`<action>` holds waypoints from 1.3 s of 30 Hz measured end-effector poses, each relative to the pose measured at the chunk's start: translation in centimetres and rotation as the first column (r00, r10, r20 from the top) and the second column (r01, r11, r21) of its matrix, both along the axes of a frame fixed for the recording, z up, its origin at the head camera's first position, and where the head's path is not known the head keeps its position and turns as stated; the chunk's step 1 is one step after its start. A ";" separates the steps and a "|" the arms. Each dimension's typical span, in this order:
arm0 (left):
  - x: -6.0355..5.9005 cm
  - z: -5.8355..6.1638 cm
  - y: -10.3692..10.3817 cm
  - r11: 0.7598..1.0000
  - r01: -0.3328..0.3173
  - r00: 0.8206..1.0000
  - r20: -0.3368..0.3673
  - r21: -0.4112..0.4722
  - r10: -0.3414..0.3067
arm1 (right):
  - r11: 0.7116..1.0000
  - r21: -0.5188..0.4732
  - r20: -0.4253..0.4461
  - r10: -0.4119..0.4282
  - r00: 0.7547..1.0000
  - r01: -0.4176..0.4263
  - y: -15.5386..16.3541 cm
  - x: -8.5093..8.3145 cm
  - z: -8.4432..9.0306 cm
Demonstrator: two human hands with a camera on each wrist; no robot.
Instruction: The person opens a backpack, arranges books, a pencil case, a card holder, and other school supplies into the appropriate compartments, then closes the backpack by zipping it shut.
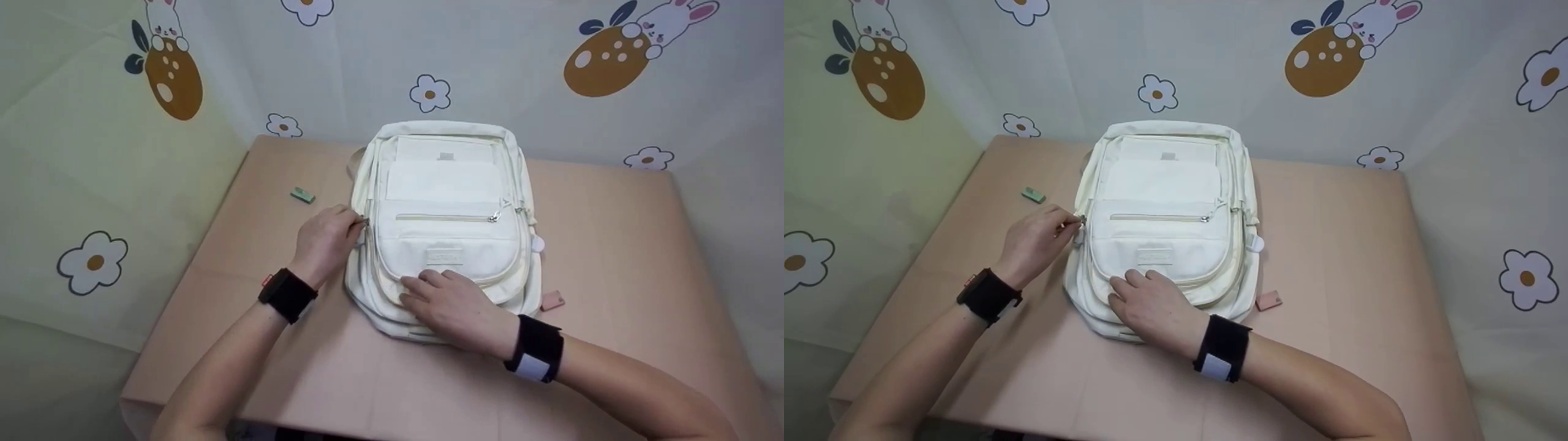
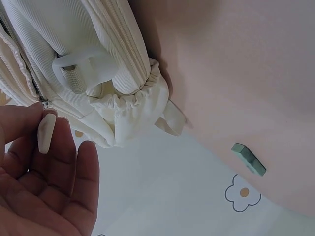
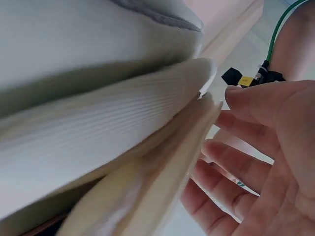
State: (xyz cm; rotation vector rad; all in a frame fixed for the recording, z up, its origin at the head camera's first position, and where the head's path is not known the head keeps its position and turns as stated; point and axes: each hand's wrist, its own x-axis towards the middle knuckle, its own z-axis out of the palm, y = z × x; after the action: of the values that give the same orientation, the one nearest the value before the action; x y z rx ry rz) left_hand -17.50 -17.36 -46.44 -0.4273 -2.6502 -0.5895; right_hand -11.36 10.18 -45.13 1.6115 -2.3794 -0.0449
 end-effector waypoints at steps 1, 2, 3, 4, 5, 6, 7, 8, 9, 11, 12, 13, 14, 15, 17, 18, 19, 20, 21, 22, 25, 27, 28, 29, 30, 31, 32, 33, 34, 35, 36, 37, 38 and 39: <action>0.0 0.0 0.0 1.000 -0.003 1.000 -0.003 0.004 0.003 | 1.000 -0.011 0.004 -0.003 1.000 0.003 0.2 -0.1 -0.1; -0.1 0.0 0.0 1.000 -0.006 1.000 -0.004 0.007 0.006 | 1.000 -0.020 0.009 -0.006 1.000 0.006 0.3 -0.1 -0.2; -0.1 0.1 0.0 1.000 -0.008 1.000 -0.002 0.007 0.008 | 0.999 -0.031 0.016 -0.008 1.000 0.008 0.5 -0.2 -0.3; -0.1 0.1 0.0 1.000 -0.010 1.000 0.000 0.005 0.010 | 0.999 -0.041 0.020 -0.008 1.000 0.009 0.5 -0.3 -0.4; -0.1 0.1 0.0 1.000 -0.012 1.000 0.005 0.003 0.012 | 0.999 -0.049 0.024 -0.007 1.000 0.008 0.6 -0.4 -0.6; -0.1 0.0 0.0 1.000 -0.011 1.000 0.008 0.003 0.011 | 0.998 -0.056 0.023 -0.004 1.000 0.006 0.6 -0.5 -0.7; 0.0 0.0 0.1 1.000 -0.010 1.000 0.013 0.001 0.010 | 0.998 -0.061 0.022 0.001 1.000 0.001 0.6 -0.6 -0.8; 0.0 0.0 0.1 1.000 -0.010 1.000 0.017 -0.001 0.010 | 0.998 -0.066 0.024 0.004 1.000 -0.002 0.7 -0.6 -0.9; 0.1 -0.1 0.2 1.000 -0.010 1.000 0.022 -0.001 0.010 | 0.997 -0.075 0.027 0.007 1.000 -0.005 0.7 -0.7 -0.9; 0.1 -0.1 0.1 1.000 -0.012 1.000 0.026 -0.001 0.012 | 0.995 -0.095 0.037 0.013 0.999 -0.009 0.7 -0.9 -0.9; 0.1 -0.1 0.1 1.000 -0.012 1.000 0.029 -0.002 0.012 | 0.994 -0.106 0.042 0.015 0.999 -0.011 0.7 -1.0 -0.8; 0.1 -0.1 0.1 1.000 -0.012 0.999 0.032 -0.005 0.012 | 0.994 -0.112 0.047 0.017 0.999 -0.012 0.7 -1.0 -0.8; 0.2 -0.1 0.1 1.000 -0.009 0.999 0.033 -0.006 0.009 | 0.993 -0.116 0.051 0.017 0.999 -0.011 0.7 -1.1 -0.7; 0.2 -0.2 0.1 1.000 -0.006 0.999 0.035 -0.007 0.006 | 0.993 -0.119 0.050 0.020 0.999 -0.014 0.7 -1.1 -0.7; 0.2 -0.2 0.1 1.000 0.000 0.999 0.035 -0.012 0.000 | 0.994 -0.109 0.044 0.021 0.999 -0.017 0.7 -1.0 -0.8; 0.2 -0.2 0.2 1.000 0.003 0.999 0.036 -0.014 -0.003 | 0.995 -0.099 0.038 0.021 0.999 -0.017 0.7 -1.0 -0.8; 0.2 -0.2 0.2 1.000 0.005 0.999 0.038 -0.015 -0.004 | 0.996 -0.086 0.032 0.018 0.999 -0.016 0.6 -1.0 -0.9; 0.2 -0.2 0.2 1.000 0.006 0.999 0.038 -0.018 -0.005 | 0.997 -0.078 0.027 0.017 0.999 -0.015 0.6 -1.0 -1.0; 0.2 -0.2 0.2 1.000 0.008 0.999 0.037 -0.019 -0.007 | 0.998 -0.067 0.020 0.014 1.000 -0.012 0.5 -1.0 -1.1; 0.2 -0.2 0.2 1.000 0.009 0.999 0.034 -0.020 -0.008 | 0.998 -0.057 0.015 0.008 1.000 -0.007 0.5 -1.1 -1.2; 0.5 -0.2 0.2 1.000 0.010 0.999 0.042 -0.028 -0.009 | 0.999 -0.034 -0.003 -0.002 1.000 0.002 0.4 -1.2 -1.5; 0.8 -0.2 0.4 0.999 0.016 0.999 0.048 -0.032 -0.014 | 1.000 -0.025 -0.009 -0.007 1.000 0.007 0.5 -1.1 -1.8; 1.0 -0.2 0.4 0.999 0.015 0.999 0.052 -0.034 -0.013 | 1.000 -0.024 -0.009 -0.010 1.000 0.009 0.5 -1.0 -1.8; 1.2 -0.2 0.5 0.999 0.016 0.998 0.053 -0.039 -0.014 | 1.000 -0.022 -0.007 -0.013 1.000 0.012 0.6 -0.9 -1.9; 1.4 -0.3 0.6 0.999 0.018 0.999 0.049 -0.043 -0.016 | 1.000 -0.020 -0.005 -0.014 1.000 0.014 0.6 -0.8 -1.9; 1.6 -0.3 0.7 0.999 0.020 0.999 0.046 -0.045 -0.018 | 1.000 -0.021 -0.003 -0.016 1.000 0.016 0.6 -0.8 -1.9; 1.8 -0.2 0.7 0.999 0.021 0.999 0.038 -0.048 -0.019 | 1.000 -0.022 0.000 -0.018 1.000 0.018 0.6 -0.8 -1.9; 2.1 -0.2 0.8 0.998 0.024 0.999 0.028 -0.051 -0.023 | 1.000 -0.022 0.000 -0.019 1.000 0.019 0.6 -0.8 -1.9; 2.3 -0.2 0.9 0.998 0.028 0.999 0.019 -0.055 -0.027 | 1.000 -0.023 0.000 -0.021 1.000 0.021 0.6 -0.8 -1.9; 2.5 -0.2 0.9 0.998 0.034 0.999 0.012 -0.058 -0.034 | 1.000 -0.022 -0.001 -0.021 1.000 0.021 0.5 -0.9 -1.8; 2.8 -0.1 1.0 0.997 0.041 0.999 0.007 -0.060 -0.041 | 1.000 -0.022 -0.003 -0.020 1.000 0.020 0.5 -0.9 -1.8; 3.1 -0.1 1.0 0.997 0.049 0.999 0.003 -0.062 -0.049 | 1.000 -0.022 -0.006 -0.020 1.000 0.019 0.5 -0.9 -1.8; 3.3 -0.1 1.1 0.996 0.057 0.998 0.001 -0.067 -0.057 | 1.000 -0.021 -0.010 -0.018 1.000 0.018 0.5 -1.0 -1.9; 3.6 -0.1 1.1 0.995 0.066 0.998 -0.001 -0.070 -0.066 | 1.000 -0.020 -0.014 -0.019 1.000 0.019 0.5 -1.0 -1.9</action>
State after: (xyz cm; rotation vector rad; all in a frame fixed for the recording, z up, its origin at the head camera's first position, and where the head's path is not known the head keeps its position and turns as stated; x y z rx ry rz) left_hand -13.89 -16.24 -46.53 -0.5378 -2.6689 -0.5168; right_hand -12.36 10.70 -47.00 1.5750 -2.3770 -0.0352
